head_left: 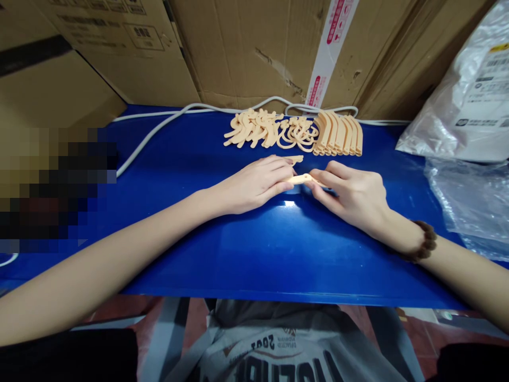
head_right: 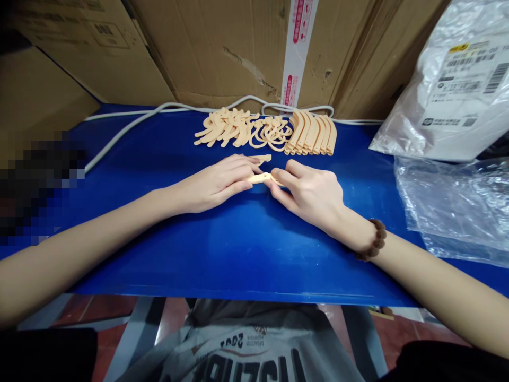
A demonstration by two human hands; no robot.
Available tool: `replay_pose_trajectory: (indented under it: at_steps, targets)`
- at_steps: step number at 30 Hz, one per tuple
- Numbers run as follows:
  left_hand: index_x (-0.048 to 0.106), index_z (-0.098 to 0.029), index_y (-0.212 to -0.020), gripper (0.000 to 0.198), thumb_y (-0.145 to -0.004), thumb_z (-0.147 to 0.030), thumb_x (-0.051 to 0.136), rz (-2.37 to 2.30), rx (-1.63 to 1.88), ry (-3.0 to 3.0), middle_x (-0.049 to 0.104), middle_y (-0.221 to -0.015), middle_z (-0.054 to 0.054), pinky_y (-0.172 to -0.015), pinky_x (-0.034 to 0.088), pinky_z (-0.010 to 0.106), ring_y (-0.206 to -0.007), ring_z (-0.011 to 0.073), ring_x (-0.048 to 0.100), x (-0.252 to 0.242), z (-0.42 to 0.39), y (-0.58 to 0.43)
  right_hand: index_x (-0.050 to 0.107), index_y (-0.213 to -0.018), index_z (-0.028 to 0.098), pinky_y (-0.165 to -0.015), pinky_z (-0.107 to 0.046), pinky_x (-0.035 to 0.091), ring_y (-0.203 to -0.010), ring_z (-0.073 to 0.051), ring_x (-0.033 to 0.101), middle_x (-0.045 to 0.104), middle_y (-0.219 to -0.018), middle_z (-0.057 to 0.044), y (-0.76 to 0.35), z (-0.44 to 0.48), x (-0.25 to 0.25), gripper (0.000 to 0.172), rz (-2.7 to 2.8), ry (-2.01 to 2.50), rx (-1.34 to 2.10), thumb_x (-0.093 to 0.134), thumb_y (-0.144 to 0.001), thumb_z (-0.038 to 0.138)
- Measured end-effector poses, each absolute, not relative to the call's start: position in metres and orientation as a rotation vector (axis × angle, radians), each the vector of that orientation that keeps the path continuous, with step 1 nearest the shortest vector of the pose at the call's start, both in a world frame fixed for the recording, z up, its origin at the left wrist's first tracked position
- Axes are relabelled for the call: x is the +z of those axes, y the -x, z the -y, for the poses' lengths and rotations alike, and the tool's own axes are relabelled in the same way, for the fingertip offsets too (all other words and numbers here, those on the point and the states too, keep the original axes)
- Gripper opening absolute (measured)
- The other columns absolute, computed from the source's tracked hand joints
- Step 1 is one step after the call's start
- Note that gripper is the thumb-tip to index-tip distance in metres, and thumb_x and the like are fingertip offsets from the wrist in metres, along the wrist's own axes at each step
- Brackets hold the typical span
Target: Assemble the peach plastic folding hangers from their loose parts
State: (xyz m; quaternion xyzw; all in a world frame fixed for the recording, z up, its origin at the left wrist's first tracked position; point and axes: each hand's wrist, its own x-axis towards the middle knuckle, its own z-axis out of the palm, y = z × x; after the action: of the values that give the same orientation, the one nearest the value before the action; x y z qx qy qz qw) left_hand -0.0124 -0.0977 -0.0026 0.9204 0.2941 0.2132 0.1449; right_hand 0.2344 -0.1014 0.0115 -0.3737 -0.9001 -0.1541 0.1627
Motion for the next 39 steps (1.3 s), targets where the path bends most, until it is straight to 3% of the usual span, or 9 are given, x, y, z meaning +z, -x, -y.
replay_pose_trajectory:
  at_steps: [11,19,32,39]
  targets:
    - [0.061,-0.013,-0.128,0.039,-0.109,-0.034,0.034,-0.825,0.608,-2.650,0.063,-0.134,0.013,-0.117,0.034,0.040,-0.139,0.0228,0.046,-0.0032,0.0969,0.0138,0.077,-0.103,0.021,-0.050,-0.027,0.025,-0.059,-0.010,0.056,0.068,-0.077,-0.001,-0.2351,0.1002,0.0097,0.044,2.553,0.976,-0.495,0.041,-0.104,0.046]
    - [0.065,-0.013,-0.113,0.037,-0.108,-0.035,0.036,-0.830,0.569,-2.647,0.062,-0.133,0.012,-0.116,0.034,0.040,-0.135,0.0235,0.048,-0.0018,0.0965,0.0141,0.078,-0.100,0.020,-0.049,-0.027,0.028,-0.060,-0.010,0.058,0.067,-0.073,-0.001,-0.2356,0.0995,0.0096,0.042,2.564,0.893,-0.496,0.043,-0.104,0.044]
    - [0.065,-0.016,-0.116,0.035,-0.107,-0.034,0.038,-0.802,0.562,-2.635,0.060,-0.135,0.011,-0.117,0.035,0.044,-0.137,0.0267,0.047,-0.0039,0.0951,0.0169,0.076,-0.095,0.020,-0.052,-0.026,0.033,-0.063,-0.010,0.063,0.067,-0.070,0.001,-0.2353,0.0996,0.0096,0.032,2.552,0.769,-0.541,0.051,-0.101,0.039]
    - [0.066,-0.017,-0.114,0.034,-0.107,-0.035,0.038,-0.794,0.555,-2.631,0.060,-0.135,0.011,-0.116,0.037,0.046,-0.135,0.0269,0.049,-0.0028,0.0956,0.0170,0.076,-0.092,0.020,-0.054,-0.027,0.033,-0.063,-0.011,0.062,0.069,-0.070,0.000,-0.2343,0.1002,0.0118,0.037,2.609,0.828,-0.463,0.047,-0.102,0.042]
